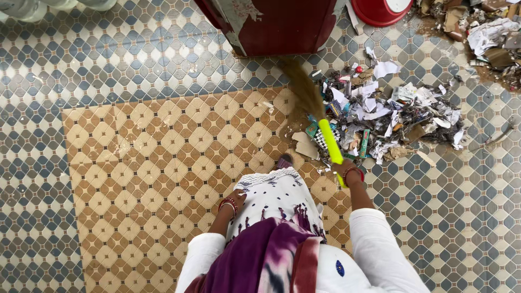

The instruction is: The person sweeps a tiled floor using a broom with a bright green handle, gathering scattered paper and debris into a central pile. The person moves around the room, sweeping different sections and consolidating the trash near a doorway.

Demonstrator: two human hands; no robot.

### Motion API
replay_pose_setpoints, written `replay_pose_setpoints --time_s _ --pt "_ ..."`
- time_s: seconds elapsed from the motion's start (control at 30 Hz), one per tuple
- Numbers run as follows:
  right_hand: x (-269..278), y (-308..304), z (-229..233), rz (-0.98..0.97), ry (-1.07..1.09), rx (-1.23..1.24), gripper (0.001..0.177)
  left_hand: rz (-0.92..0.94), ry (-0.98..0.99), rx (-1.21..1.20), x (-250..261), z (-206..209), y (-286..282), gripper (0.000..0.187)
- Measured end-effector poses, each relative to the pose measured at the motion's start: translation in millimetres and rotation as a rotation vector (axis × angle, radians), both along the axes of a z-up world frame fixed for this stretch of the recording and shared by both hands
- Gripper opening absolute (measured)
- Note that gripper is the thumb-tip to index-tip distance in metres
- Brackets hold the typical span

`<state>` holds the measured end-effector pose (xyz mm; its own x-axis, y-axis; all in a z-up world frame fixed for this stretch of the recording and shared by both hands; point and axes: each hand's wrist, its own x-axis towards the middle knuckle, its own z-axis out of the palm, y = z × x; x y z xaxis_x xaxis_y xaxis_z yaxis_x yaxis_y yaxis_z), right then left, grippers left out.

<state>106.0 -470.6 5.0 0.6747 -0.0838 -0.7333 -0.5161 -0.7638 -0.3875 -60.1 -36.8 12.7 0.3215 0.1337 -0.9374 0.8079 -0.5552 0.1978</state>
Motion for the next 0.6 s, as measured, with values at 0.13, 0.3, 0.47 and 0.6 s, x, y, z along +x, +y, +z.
replay_pose_setpoints --time_s 0.13,0.3,0.47,0.6 --pt "-3.1 -21.1 14.2 -0.388 0.092 0.042 0.054 -0.064 -0.240 -0.032 2.1 -5.2 -2.2 0.047" --pt "-70.6 8.4 21.1 -0.511 -0.151 0.149 0.042 0.012 -0.321 -0.126 -12.1 -8.1 -9.0 0.036" --pt "-123.4 29.7 37.1 -0.382 -0.044 0.151 0.043 0.013 -0.329 -0.100 -77.1 -13.5 -4.5 0.037" --pt "-197.2 51.9 43.0 0.016 0.029 -0.079 0.053 0.088 -0.161 -0.085 -148.2 -19.4 0.6 0.041"
